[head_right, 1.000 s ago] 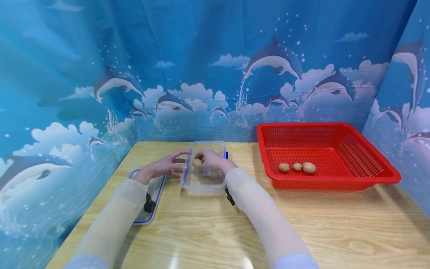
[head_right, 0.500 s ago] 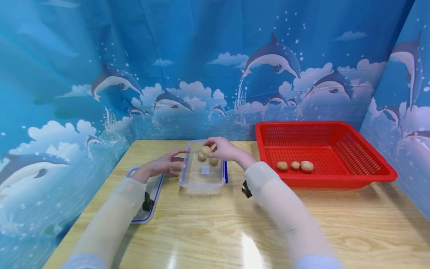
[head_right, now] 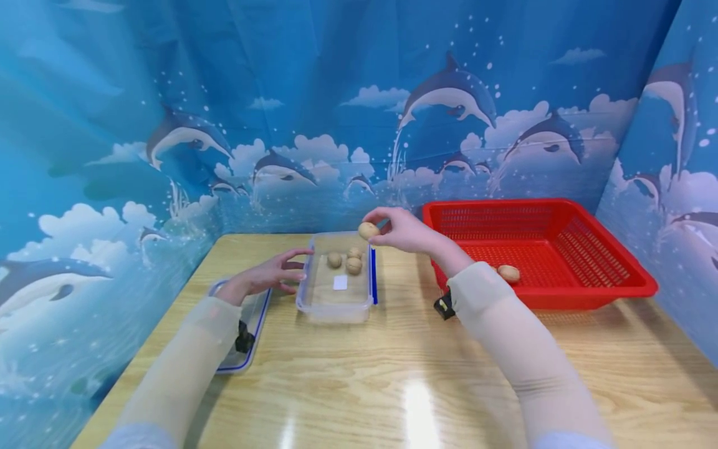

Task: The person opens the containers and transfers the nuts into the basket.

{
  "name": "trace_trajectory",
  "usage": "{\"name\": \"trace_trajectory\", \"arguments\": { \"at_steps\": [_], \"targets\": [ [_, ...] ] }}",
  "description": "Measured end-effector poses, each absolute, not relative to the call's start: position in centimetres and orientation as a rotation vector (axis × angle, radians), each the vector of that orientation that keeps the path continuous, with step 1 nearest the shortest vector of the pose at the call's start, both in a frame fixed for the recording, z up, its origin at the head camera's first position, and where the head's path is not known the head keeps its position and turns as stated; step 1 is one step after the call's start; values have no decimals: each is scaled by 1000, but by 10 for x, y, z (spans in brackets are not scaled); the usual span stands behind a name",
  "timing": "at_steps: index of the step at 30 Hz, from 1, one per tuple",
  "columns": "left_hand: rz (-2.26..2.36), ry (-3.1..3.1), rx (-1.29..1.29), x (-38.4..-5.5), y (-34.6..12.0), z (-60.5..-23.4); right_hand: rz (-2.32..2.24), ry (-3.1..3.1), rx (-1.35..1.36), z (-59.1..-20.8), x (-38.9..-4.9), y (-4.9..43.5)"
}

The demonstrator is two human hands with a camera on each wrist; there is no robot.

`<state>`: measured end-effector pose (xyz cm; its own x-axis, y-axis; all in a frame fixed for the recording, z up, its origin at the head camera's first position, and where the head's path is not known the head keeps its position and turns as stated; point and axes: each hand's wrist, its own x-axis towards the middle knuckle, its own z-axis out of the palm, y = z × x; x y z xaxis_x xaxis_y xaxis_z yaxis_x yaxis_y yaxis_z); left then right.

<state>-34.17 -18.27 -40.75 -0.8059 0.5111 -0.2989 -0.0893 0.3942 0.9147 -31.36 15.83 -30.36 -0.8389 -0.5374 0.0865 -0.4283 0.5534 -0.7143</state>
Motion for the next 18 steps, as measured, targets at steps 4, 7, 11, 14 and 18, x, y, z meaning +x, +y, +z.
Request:
{"name": "trace_trajectory", "arguments": {
  "at_steps": [4,7,11,14,18],
  "targets": [
    [1436,2108,358,-342,-183,-409,-1167,2663,-756,-301,-311,176],
    [1433,2113,355,-342,-183,-408,-1153,2696,-719,-302,-308,190],
    [1425,2119,354,-340,-183,-406,-1115,2756,-671,-301,-303,205],
    [1419,2121,358,-339,-183,-406,-1089,2796,-636,-302,-299,216],
    [1413,2119,358,-339,-183,-405,-1084,2823,-598,-305,-296,230]
  ]
}}
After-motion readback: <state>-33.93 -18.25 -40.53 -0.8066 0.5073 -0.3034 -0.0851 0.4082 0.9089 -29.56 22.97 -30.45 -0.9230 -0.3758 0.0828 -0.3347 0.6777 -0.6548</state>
